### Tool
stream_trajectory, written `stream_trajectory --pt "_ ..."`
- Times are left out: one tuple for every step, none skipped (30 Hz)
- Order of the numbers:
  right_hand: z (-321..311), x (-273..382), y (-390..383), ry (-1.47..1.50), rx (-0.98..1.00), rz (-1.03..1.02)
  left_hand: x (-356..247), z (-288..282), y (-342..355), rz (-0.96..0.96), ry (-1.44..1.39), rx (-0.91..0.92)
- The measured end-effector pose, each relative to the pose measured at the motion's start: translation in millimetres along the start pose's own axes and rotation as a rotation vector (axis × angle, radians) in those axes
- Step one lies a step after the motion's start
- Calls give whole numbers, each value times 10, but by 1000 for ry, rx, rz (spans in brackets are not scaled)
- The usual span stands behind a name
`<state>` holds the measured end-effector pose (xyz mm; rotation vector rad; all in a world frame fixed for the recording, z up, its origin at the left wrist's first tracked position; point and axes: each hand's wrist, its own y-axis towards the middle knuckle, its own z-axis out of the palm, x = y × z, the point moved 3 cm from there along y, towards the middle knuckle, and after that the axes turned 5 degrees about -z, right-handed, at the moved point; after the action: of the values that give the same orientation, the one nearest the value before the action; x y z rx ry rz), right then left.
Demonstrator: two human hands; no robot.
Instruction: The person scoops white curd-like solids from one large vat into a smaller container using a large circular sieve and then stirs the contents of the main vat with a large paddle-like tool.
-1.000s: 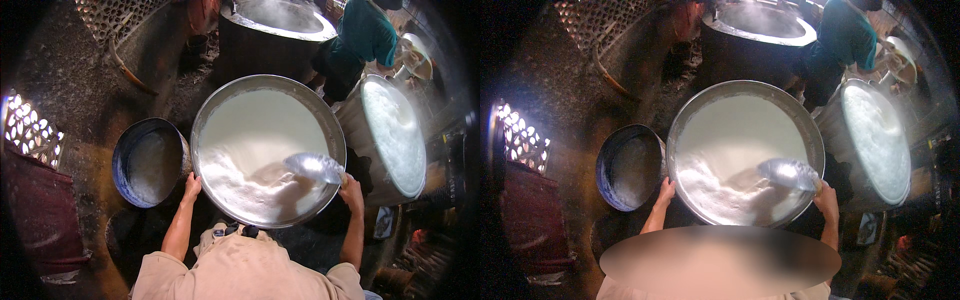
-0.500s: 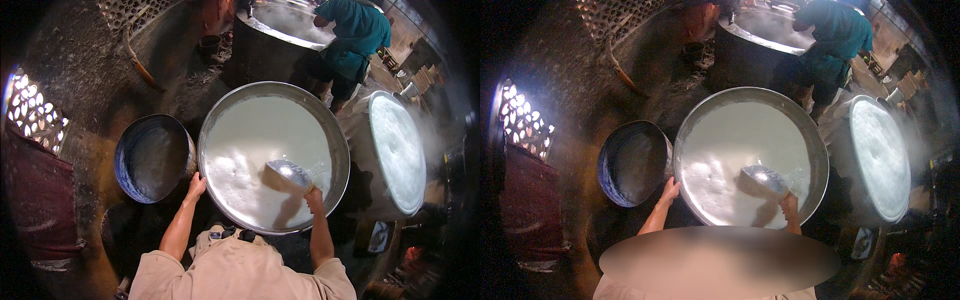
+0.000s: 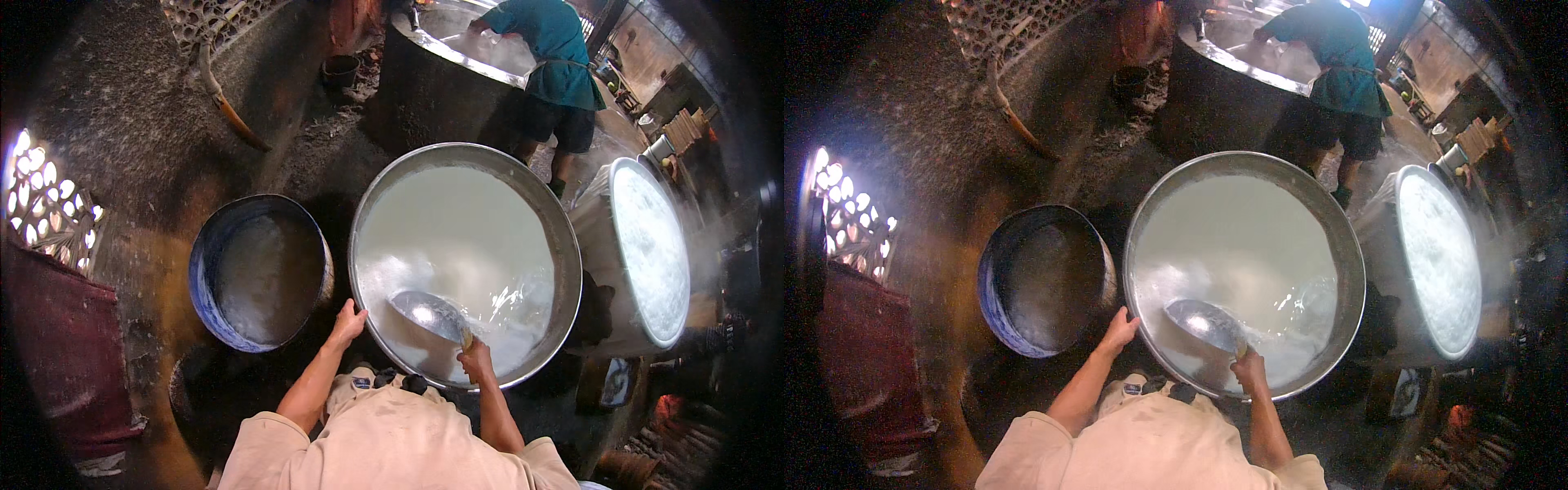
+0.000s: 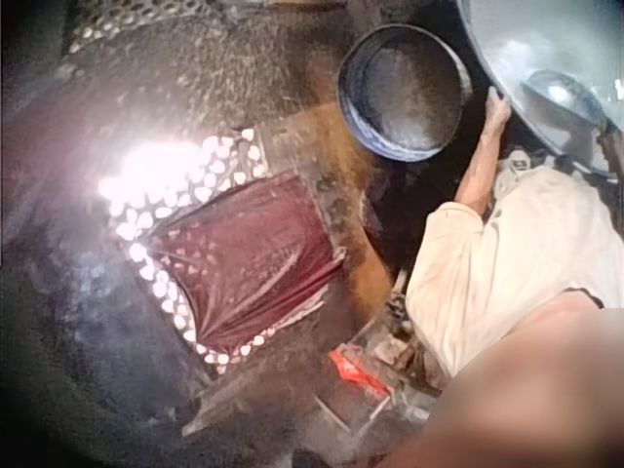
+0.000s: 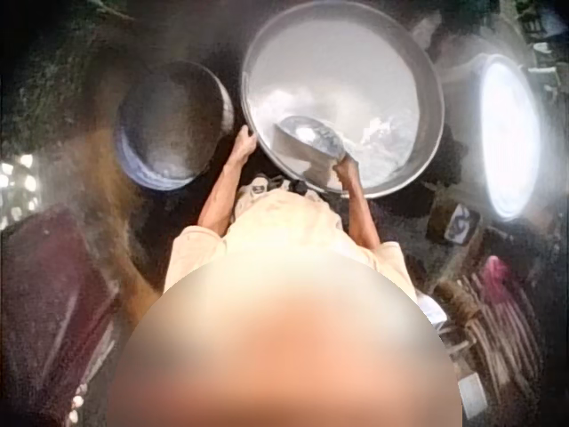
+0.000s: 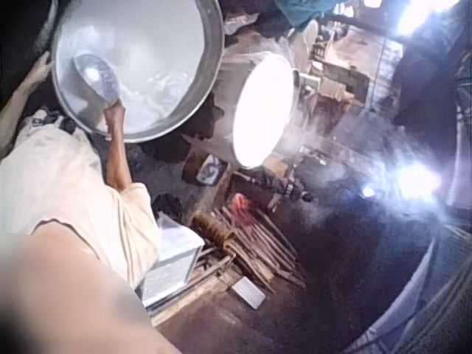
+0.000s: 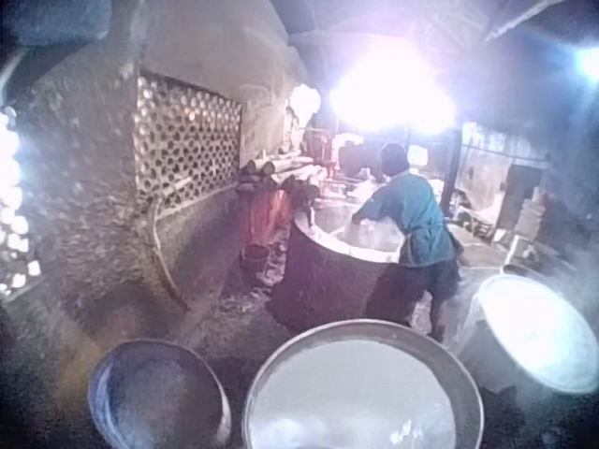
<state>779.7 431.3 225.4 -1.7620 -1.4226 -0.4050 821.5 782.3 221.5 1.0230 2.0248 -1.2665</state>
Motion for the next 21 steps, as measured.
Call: stream_trajectory --pt "3 61 -58 -7 6 3 60 43 51 -68 -23 5" --pt "-60 316 -149 35 68 67 3 22 14 -40 13 0" --pt "-132 460 -219 83 62 90 -88 9 -24 -3 50 4" --pt "-192 594 -256 129 65 101 -56 -9 8 14 27 45" --pt "-245 709 -266 173 74 108 43 -7 68 22 65 27" --pt "-346 822 -242 170 105 97 80 -5 104 -12 57 66" --pt "-478 953 -206 101 135 72 124 -2 129 -48 49 104" --pt "-631 1155 -182 64 146 26 115 26 121 32 36 133" --pt "-731 1415 -126 25 170 -32 209 28 146 62 -7 98" --pt "-778 1706 -33 -36 144 -74 371 30 209 91 -50 52" --pt "-800 1925 76 -97 113 -110 464 44 239 121 -93 14" --pt "-880 1827 217 -219 -47 -255 -2 46 61 51 66 104" --pt "-805 1919 396 -340 -168 -463 36 3 67 67 78 93" --pt "-670 2027 598 -328 -193 -453 138 -14 118 78 87 76" --pt "-578 2097 765 -321 -228 -432 179 1 144 98 95 73" --pt "-512 2029 941 -380 -210 -396 73 0 101 23 127 94" --pt "-449 1980 1099 -436 -190 -367 35 -12 76 2 115 121" --pt "-384 1943 1218 -491 -168 -346 23 -29 70 -20 101 141" --pt "-342 1860 1263 -523 -151 -329 9 -35 57 -41 86 162" --pt "-266 1793 1291 -551 -126 -320 32 -73 61 -36 82 143" --pt "-229 1625 1328 -584 -108 -303 35 -66 61 -26 77 134"
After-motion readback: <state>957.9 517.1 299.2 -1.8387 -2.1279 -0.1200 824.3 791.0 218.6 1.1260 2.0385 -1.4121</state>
